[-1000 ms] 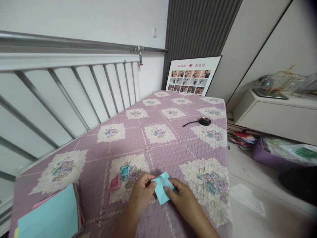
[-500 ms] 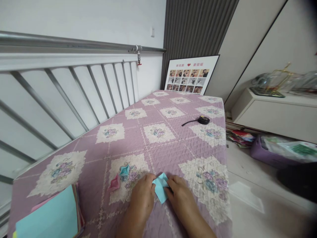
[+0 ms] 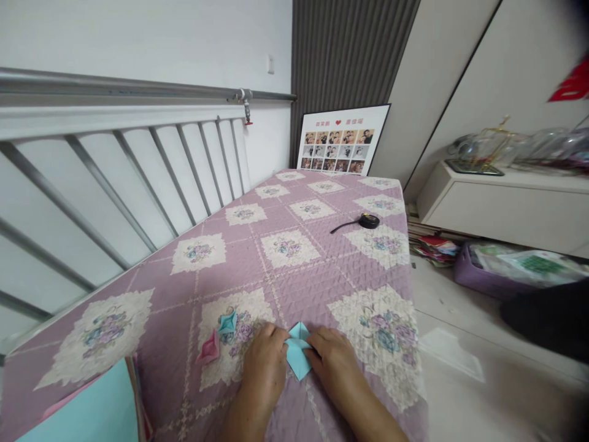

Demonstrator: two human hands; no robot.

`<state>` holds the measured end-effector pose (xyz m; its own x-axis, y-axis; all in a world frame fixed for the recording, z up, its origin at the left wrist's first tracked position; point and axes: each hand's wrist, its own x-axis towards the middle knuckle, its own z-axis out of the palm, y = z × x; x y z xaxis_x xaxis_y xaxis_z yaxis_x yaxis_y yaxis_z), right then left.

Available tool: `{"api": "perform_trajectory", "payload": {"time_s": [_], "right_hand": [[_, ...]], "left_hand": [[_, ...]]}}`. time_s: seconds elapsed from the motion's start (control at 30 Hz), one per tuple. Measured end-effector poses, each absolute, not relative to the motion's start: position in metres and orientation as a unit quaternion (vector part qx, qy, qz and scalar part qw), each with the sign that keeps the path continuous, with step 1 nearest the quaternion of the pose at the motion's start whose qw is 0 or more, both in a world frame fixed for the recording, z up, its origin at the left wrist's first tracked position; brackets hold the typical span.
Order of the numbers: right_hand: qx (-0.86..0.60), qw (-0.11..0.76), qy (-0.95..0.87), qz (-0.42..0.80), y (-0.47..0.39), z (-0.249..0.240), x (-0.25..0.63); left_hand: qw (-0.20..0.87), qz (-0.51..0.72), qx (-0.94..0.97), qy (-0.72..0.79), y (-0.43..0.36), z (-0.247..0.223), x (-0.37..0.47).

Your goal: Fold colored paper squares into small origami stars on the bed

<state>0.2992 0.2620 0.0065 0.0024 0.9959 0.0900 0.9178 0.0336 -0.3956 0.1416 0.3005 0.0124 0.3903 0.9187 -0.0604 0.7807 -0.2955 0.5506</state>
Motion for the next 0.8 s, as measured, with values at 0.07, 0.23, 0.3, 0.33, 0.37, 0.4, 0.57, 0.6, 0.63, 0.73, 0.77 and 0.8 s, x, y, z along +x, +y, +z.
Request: {"api": "perform_trajectory", "payload": {"time_s": [0.07,0.23,0.3,0.33,0.37,0.4,0.57,0.6,0.63,0.73,0.77,0.8], "right_hand": [[-0.679,0.191,-0.698,0.123,0.262,0.005,0.303],[-0.666,0.211,-0.705,0.123,0.261,0.001,0.312],[-0.658,0.219,-0.711,0.119,0.261,0.0,0.313],[-0.654,0.223,-0.713,0.117,0.26,-0.001,0.313],[-0.651,0.225,-0.716,0.114,0.26,-0.001,0.313],[-0.65,0.226,-0.717,0.111,0.26,-0.002,0.313],[-0.644,0.222,-0.726,0.096,0.258,-0.006,0.314],[-0.643,0.221,-0.728,0.095,0.258,-0.006,0.314],[-0.642,0.22,-0.729,0.093,0.257,-0.007,0.314],[-0.641,0.222,-0.73,0.087,0.257,-0.009,0.314],[-0.641,0.222,-0.73,0.085,0.257,-0.009,0.314],[-0.64,0.221,-0.731,0.084,0.256,-0.009,0.314]], "left_hand": [[0.253,0.126,0.794,0.538,0.301,0.011,0.142],[0.248,0.134,0.796,0.535,0.301,0.012,0.142],[0.25,0.139,0.797,0.531,0.301,0.014,0.141],[0.254,0.142,0.797,0.529,0.301,0.015,0.14],[0.257,0.145,0.797,0.527,0.301,0.015,0.14],[0.261,0.148,0.796,0.525,0.301,0.015,0.139],[0.262,0.166,0.796,0.52,0.305,0.013,0.136],[0.261,0.168,0.798,0.517,0.305,0.012,0.135],[0.261,0.169,0.8,0.514,0.305,0.011,0.135],[0.262,0.171,0.806,0.503,0.305,0.011,0.134],[0.262,0.169,0.807,0.501,0.305,0.012,0.134],[0.262,0.168,0.808,0.501,0.305,0.012,0.134]]}}
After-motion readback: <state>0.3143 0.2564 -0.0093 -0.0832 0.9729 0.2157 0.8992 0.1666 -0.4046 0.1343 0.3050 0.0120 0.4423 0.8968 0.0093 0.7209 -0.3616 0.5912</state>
